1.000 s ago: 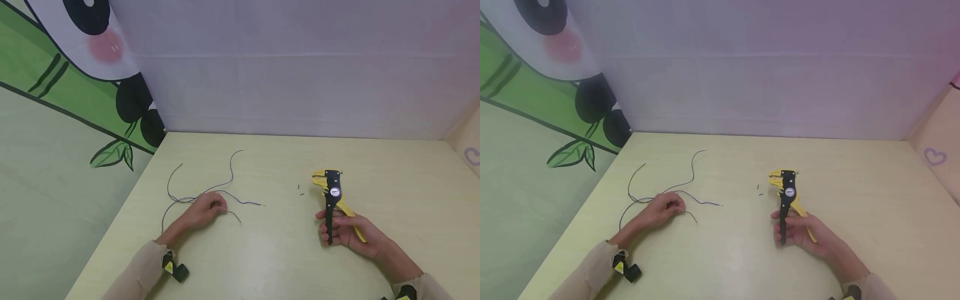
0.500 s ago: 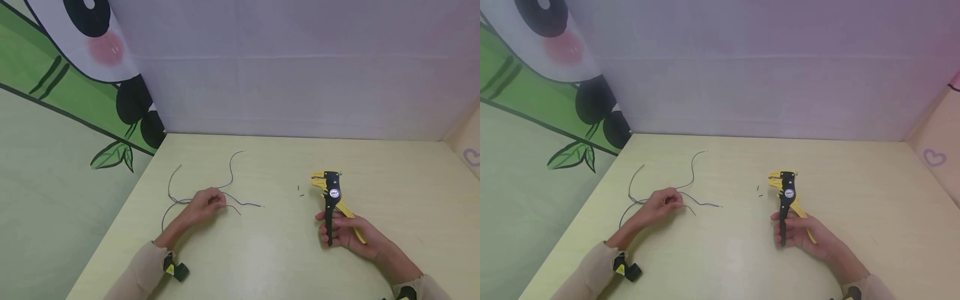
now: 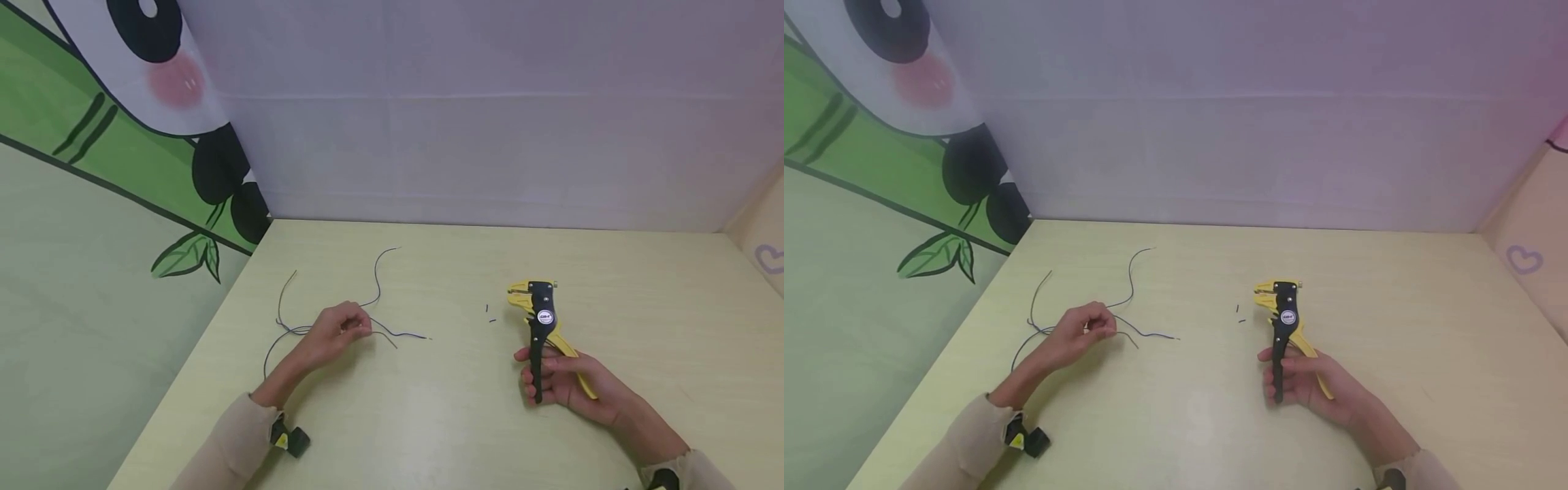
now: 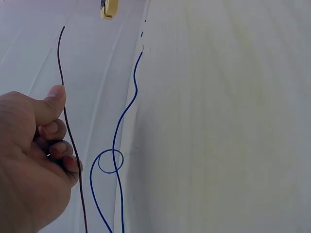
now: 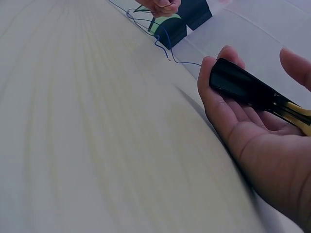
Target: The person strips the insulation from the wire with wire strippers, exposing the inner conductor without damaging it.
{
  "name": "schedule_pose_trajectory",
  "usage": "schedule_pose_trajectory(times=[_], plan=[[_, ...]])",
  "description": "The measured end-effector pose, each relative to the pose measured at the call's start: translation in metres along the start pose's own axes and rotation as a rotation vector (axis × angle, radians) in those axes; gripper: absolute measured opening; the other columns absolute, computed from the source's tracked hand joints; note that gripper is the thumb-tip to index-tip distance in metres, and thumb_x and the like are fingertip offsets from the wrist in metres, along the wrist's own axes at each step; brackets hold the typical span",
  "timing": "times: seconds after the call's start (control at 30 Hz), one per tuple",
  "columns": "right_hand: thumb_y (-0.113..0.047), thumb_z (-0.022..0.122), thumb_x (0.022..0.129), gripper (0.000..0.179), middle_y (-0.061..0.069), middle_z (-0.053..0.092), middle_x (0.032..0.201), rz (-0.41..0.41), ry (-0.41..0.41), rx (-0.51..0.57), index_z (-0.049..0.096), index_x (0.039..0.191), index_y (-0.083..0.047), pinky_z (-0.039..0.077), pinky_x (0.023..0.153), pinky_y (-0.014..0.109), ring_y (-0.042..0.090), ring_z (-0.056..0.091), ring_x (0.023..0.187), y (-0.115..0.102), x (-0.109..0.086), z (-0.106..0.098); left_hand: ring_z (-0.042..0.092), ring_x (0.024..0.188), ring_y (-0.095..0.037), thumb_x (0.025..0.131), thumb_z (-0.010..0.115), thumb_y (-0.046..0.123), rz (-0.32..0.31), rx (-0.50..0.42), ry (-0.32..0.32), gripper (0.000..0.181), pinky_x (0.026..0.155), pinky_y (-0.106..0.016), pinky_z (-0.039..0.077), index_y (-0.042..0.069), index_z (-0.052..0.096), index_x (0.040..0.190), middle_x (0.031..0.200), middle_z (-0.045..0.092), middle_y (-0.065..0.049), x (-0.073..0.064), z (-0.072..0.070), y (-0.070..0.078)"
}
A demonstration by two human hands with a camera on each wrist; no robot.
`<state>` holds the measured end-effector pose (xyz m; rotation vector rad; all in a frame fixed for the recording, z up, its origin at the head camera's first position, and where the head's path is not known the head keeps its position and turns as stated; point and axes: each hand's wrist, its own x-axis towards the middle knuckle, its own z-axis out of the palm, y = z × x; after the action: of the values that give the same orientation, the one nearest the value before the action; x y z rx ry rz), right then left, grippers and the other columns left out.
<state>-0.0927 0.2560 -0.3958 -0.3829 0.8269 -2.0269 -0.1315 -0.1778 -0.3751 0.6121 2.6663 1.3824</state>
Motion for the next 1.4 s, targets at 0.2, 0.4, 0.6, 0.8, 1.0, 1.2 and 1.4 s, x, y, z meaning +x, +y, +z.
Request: schedule_pose_trajectory(times=[0.2,0.4,0.6,0.8,1.0,1.2,1.4], plan=[[0.001,0.016,0.103,0.047,0.012,0.065,0.117,0.001,0.002,0.003,0.048,0.137,-0.001,0.05,0.101,0.041,0.026,0.065,0.108,0.0,0.0,0.003,0.047,0.083,-0.013,0.091,0.069,0.006,0.002,-0.015,0.003,0.004,0.074,-0.02,0.044,0.006,0.066,0.089,0.08,0.052,0.0,0.003,0.0,0.008],[0.0,0.017,0.103,0.046,0.012,0.066,0.117,0.007,0.013,0.0,0.048,0.137,-0.002,0.051,0.101,0.04,0.025,0.065,0.108,-0.001,0.0,0.006,0.045,0.086,-0.016,0.089,0.071,0.004,0.042,0.014,0.027,0.008,0.077,-0.023,0.041,0.01,0.066,0.087,0.079,0.052,0.0,0.006,0.0,0.015],[0.001,0.017,0.103,0.046,0.012,0.066,0.117,0.003,0.021,-0.003,0.048,0.137,-0.001,0.051,0.1,0.04,0.025,0.065,0.108,0.0,-0.001,0.007,0.051,0.089,-0.015,0.092,0.067,0.003,0.068,0.007,0.016,0.007,0.081,-0.024,0.045,0.008,0.063,0.089,0.089,0.062,-0.004,0.011,0.004,0.019],[0.0,0.018,0.103,0.045,0.012,0.066,0.117,0.0,0.025,-0.009,0.048,0.137,-0.001,0.051,0.1,0.04,0.025,0.065,0.107,-0.001,-0.001,0.008,0.058,0.081,-0.022,0.098,0.06,0.005,0.045,-0.061,-0.032,0.005,0.072,-0.021,0.048,0.003,0.058,0.094,0.085,0.065,-0.008,0.017,0.008,0.024],[0.001,0.018,0.103,0.045,0.013,0.066,0.116,-0.004,0.028,-0.013,0.048,0.136,-0.001,0.052,0.1,0.04,0.025,0.065,0.106,0.0,0.0,0.006,0.055,0.07,-0.029,0.098,0.059,0.003,0.079,-0.082,-0.008,0.004,0.06,-0.02,0.04,0.004,0.057,0.094,0.075,0.058,-0.007,0.025,0.012,0.029],[0.001,0.017,0.103,0.045,0.012,0.067,0.116,-0.004,0.033,-0.024,0.049,0.136,-0.001,0.052,0.099,0.04,0.024,0.066,0.106,0.0,0.0,0.004,0.042,0.061,-0.008,0.097,0.062,0.007,0.071,-0.098,0.023,0.008,0.057,-0.021,0.035,0.006,0.065,0.104,0.07,0.049,-0.001,0.031,0.016,0.033],[0.0,0.018,0.103,0.044,0.012,0.067,0.115,0.003,0.039,-0.034,0.048,0.135,-0.002,0.052,0.099,0.04,0.023,0.065,0.105,-0.001,-0.001,0.002,0.044,0.063,-0.01,0.099,0.06,0.009,0.097,-0.111,0.016,0.017,0.057,-0.02,0.035,0.002,0.071,0.11,0.071,0.052,-0.004,0.038,0.022,0.038]])
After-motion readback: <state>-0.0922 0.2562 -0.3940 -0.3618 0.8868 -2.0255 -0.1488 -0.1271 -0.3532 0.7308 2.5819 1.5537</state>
